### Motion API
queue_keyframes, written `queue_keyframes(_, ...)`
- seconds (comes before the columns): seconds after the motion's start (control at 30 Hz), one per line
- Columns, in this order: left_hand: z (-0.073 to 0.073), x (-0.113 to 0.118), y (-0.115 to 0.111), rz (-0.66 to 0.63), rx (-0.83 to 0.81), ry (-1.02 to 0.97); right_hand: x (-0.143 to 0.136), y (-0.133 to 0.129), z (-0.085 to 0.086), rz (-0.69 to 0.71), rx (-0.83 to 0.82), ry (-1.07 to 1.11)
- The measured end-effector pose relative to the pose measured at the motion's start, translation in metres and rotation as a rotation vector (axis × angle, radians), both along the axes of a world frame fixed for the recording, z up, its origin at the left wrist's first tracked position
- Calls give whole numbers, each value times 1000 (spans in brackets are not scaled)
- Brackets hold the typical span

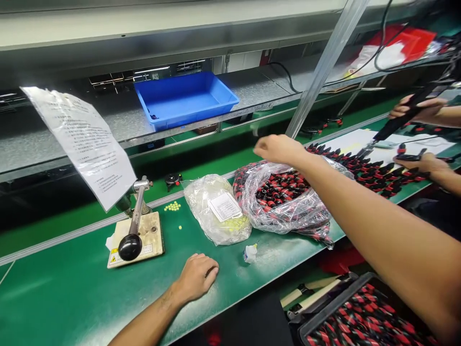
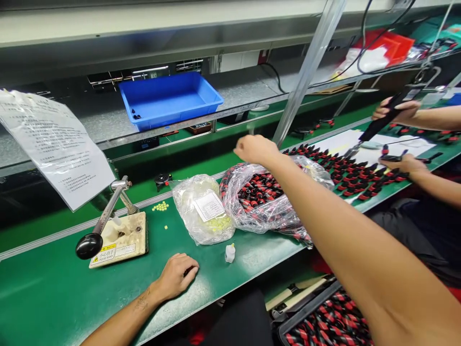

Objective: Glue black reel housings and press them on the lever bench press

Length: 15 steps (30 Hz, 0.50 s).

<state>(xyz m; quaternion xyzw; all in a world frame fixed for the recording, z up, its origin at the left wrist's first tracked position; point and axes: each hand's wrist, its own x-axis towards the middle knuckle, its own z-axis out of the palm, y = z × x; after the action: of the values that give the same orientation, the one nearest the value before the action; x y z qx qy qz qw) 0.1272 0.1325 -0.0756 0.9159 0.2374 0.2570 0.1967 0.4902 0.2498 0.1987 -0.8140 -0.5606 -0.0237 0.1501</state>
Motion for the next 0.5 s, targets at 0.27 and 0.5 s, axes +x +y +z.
queue_keyframes(0.27, -6, -3, 6, -37, -74, 66, -142, 111, 74, 84, 417, 1450)
queue_keyframes(0.5, -17, -3, 7, -45, -27, 58, -190, 163, 92, -62, 596, 1689)
